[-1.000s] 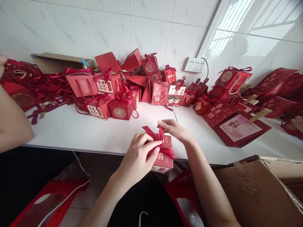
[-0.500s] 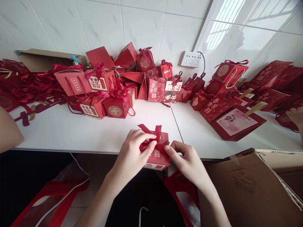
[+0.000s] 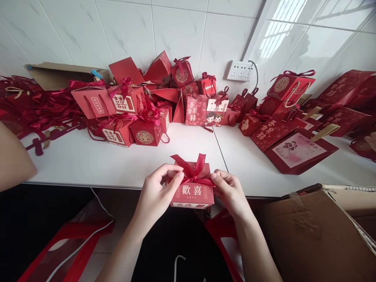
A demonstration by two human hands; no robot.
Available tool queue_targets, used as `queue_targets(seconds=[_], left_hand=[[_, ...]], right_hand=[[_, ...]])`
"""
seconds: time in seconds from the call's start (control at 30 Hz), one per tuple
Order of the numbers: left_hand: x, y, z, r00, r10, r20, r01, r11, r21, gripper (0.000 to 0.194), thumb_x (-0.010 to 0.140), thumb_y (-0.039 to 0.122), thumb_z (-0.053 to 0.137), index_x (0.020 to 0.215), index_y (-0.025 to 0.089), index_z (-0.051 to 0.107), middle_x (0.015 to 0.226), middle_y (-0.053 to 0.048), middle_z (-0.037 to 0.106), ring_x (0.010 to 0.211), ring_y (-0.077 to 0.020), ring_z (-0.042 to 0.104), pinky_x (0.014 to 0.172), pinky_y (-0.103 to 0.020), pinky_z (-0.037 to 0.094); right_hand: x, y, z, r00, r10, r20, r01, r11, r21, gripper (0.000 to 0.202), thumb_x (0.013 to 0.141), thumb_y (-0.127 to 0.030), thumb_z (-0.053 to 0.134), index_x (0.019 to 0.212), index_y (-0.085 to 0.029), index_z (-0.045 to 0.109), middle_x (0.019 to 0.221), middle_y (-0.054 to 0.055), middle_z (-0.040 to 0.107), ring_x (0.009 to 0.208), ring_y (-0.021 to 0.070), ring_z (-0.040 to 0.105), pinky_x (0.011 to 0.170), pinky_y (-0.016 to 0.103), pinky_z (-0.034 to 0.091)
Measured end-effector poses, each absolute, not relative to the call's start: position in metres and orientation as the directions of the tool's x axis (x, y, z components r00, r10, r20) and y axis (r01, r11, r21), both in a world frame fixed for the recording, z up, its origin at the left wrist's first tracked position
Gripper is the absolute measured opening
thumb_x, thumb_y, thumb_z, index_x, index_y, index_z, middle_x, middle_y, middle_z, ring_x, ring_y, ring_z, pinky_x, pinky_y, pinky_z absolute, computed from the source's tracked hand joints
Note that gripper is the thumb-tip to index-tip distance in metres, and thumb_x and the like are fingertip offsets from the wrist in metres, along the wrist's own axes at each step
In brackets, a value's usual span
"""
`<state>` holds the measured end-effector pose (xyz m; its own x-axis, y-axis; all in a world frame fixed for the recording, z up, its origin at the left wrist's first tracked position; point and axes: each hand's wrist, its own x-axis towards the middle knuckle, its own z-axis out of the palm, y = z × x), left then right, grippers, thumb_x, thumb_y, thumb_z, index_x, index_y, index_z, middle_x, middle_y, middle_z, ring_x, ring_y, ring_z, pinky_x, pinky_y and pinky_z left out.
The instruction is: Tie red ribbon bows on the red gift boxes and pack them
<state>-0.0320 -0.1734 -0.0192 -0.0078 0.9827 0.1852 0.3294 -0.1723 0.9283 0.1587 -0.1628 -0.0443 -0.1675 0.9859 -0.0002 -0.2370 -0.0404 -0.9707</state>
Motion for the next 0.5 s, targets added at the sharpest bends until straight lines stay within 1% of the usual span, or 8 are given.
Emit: queue_targets(seconds=[0.2,0.33,0.5], left_hand=[[-0.0314,-0.1705,-0.0193,0.033,0.975,0.22,0.311,-0.219,0.925,0.019,0.082,0.037,0.058,0.086,0.019,0.064,0.069,0.002,0.06,0.062,-0.0089,0.055,0.056,-0.017,0.044],[-0.0344,-0.1704,-0.0188,0.062,0.973,0.223,0.324,-0.231,0.917,0.019,0.084,0.036,0.056,0.089,0.02,0.065,0.068,0.002,0.057,0.059,-0.0082,0.053,0.053,-0.016,0.043],[-0.0383,-0.1679,-0.0212,0.126,0.965,0.229,0.373,-0.26,0.891,0.02,0.086,0.036,0.053,0.089,0.021,0.066,0.07,0.001,0.059,0.059,-0.0082,0.052,0.054,-0.017,0.042]], right_hand=[[0.159,-0.1587,-0.048,-0.172,0.985,-0.021,-0.394,-0.089,-0.915,0.049,0.072,-0.044,0.07,0.051,-0.018,0.034,0.05,-0.008,0.024,0.046,0.005,0.018,0.046,0.022,0.015],[0.1581,-0.1579,-0.0492,-0.156,0.987,-0.033,-0.431,-0.098,-0.897,0.05,0.07,-0.043,0.072,0.05,-0.018,0.034,0.05,-0.008,0.022,0.045,0.0045,0.016,0.044,0.021,0.014],[0.1585,-0.1565,-0.0527,-0.154,0.987,-0.04,-0.469,-0.109,-0.877,0.051,0.068,-0.042,0.074,0.05,-0.018,0.032,0.049,-0.009,0.02,0.044,0.0039,0.013,0.042,0.021,0.014]])
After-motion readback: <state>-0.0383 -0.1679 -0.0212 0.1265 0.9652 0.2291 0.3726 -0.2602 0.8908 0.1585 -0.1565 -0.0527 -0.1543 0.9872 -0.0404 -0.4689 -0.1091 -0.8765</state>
